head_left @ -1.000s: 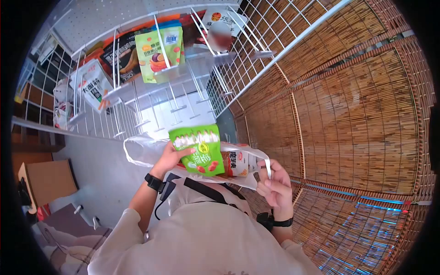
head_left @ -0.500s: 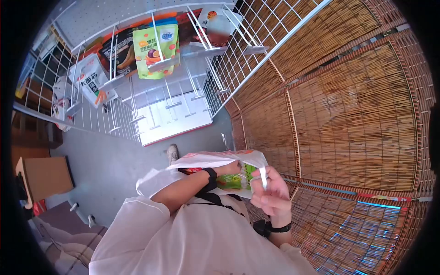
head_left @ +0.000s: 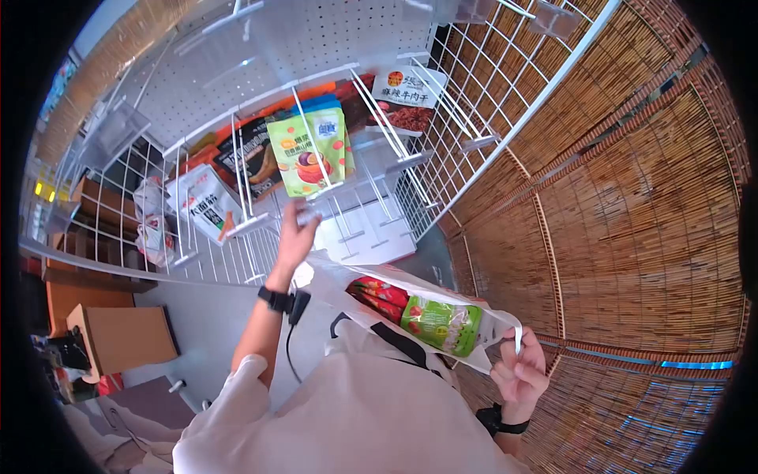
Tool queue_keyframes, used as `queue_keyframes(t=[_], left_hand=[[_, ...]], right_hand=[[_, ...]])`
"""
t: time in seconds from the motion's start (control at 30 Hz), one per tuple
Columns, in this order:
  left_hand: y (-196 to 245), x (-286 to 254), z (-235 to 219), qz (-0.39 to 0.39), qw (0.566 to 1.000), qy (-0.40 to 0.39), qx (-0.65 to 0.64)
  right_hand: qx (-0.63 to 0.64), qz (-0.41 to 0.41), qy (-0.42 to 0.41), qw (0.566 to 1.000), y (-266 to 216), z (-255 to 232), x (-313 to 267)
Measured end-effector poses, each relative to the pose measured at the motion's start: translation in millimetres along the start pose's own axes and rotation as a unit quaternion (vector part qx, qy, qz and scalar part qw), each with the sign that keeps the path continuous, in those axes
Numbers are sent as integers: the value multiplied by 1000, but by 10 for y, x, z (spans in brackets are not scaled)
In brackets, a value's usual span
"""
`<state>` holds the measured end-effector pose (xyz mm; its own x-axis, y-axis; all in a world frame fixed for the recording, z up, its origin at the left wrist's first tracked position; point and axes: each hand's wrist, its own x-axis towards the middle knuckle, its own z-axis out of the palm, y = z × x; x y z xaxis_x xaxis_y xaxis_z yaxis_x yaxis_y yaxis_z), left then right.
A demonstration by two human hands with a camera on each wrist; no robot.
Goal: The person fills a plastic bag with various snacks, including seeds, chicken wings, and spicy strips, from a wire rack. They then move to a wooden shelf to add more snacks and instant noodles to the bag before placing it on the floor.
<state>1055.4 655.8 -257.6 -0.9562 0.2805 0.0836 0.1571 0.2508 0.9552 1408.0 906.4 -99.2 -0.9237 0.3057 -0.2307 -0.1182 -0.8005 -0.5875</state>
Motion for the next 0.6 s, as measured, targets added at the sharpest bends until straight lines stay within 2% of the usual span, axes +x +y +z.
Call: queue_keyframes(t=[0.03,0.07,0.13,0.17,0.23,0.27,0.3,0.37,0.4,0.47,0.5,0.53,0.6], left_hand=[[-91,219,0,69,991,99,64],[-183,437,-30,73,990,99,65],[-358,836,-88,154,961,158,166],[-450,980,-89,158,961,158,163],[-293,1120,-72,83,991,104,9],[-234,1090,-16,78,986,119,-88],[-225,1099,-33,84,986,117,-87],[-233,1127,-61,15,989,32,-141],[-285,1166,-49,18,990,30,-140],[-495,1231,21,4,992,60,-111],[-476,1226,41,-4,992,76,-98],[-403,1210,78,20,992,93,-81],[-430,1265,124,28,989,100,-103]], right_hand=[[3,-3,-2,1000,25,2,28],[-4,-10,-5,1000,51,-3,50],[-14,-21,-10,1000,78,1,80],[-23,-25,1,999,89,5,79],[-32,-32,12,999,100,11,72],[-35,-35,24,998,110,24,77],[-37,-39,35,998,127,38,93],[-40,-47,45,997,147,80,118],[-47,-50,57,996,159,89,127],[-48,-58,66,995,183,76,125],[-51,-62,75,994,184,64,115],[-52,-62,73,994,180,52,103],[-60,-55,96,992,161,30,62]])
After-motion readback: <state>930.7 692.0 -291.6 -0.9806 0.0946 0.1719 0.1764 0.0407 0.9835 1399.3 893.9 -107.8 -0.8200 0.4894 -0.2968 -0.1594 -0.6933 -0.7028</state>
